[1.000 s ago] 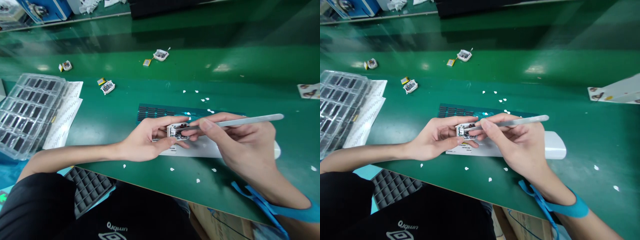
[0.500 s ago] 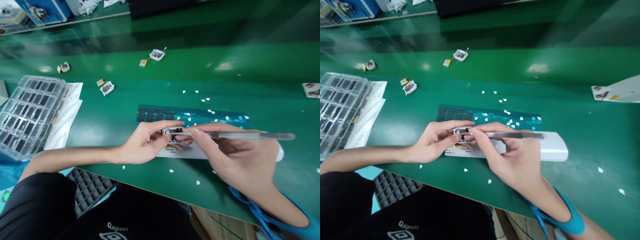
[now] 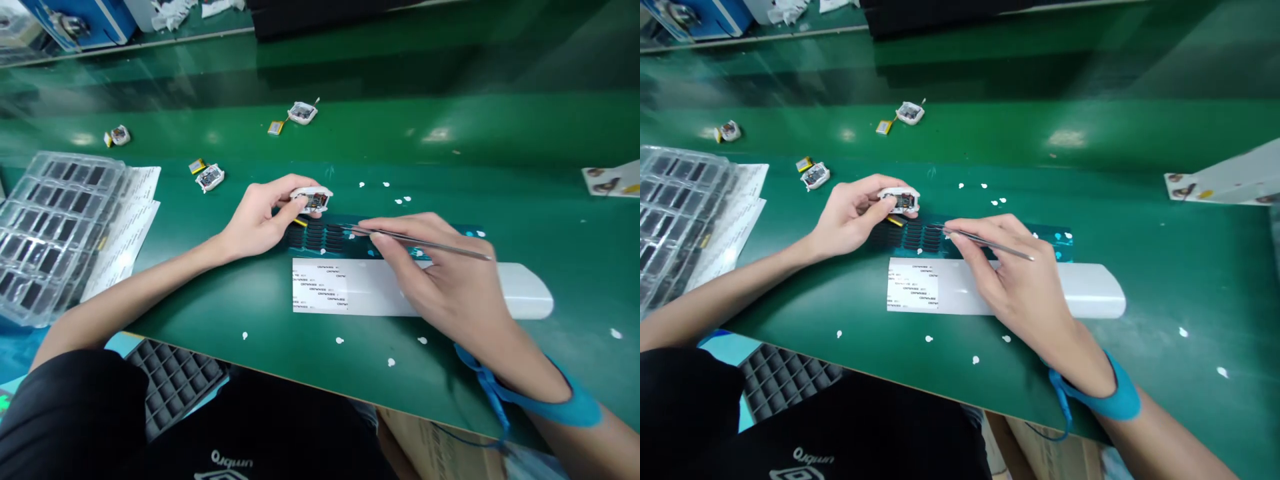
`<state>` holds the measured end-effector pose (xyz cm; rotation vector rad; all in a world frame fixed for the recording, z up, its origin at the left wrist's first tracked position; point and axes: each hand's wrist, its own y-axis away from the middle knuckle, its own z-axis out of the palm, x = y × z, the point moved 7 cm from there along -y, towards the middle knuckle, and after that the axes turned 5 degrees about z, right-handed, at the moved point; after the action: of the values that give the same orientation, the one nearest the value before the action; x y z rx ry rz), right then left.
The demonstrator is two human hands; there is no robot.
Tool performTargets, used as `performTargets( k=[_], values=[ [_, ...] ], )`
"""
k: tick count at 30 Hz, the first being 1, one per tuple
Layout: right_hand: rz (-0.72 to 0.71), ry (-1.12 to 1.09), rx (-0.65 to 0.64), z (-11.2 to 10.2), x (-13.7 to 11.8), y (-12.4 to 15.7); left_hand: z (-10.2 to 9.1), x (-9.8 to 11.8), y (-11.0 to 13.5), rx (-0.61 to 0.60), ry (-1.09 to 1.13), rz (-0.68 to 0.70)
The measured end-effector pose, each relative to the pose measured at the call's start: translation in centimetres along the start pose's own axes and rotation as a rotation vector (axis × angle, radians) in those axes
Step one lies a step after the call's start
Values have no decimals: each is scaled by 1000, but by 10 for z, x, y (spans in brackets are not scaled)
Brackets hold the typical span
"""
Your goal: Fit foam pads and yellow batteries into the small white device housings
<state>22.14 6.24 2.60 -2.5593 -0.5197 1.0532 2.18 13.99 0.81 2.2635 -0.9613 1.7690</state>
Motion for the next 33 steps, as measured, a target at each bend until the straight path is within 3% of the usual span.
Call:
performTargets(
  k=[4, 9, 13, 15, 18, 23, 33],
  values=[
    [-16, 5, -60, 9, 11, -1, 0, -7, -1, -62, -258, 51],
    [-24, 18, -71, 12, 15, 0, 8, 7, 5, -69, -405, 210],
    [-39, 36, 14, 12, 12, 0, 29, 18, 12, -256, -392, 360],
    [-51, 41, 49, 14, 9, 1, 37, 15, 14, -334, -417, 337],
    [-106, 74, 68, 17, 3, 5, 42, 12, 14, -358, -456, 298],
    [-232, 168, 78, 19, -4, 13, 44, 13, 14, -338, -476, 319],
    [-258, 266, 171, 12, -10, 10, 41, 10, 14, -271, -388, 263]
  ],
)
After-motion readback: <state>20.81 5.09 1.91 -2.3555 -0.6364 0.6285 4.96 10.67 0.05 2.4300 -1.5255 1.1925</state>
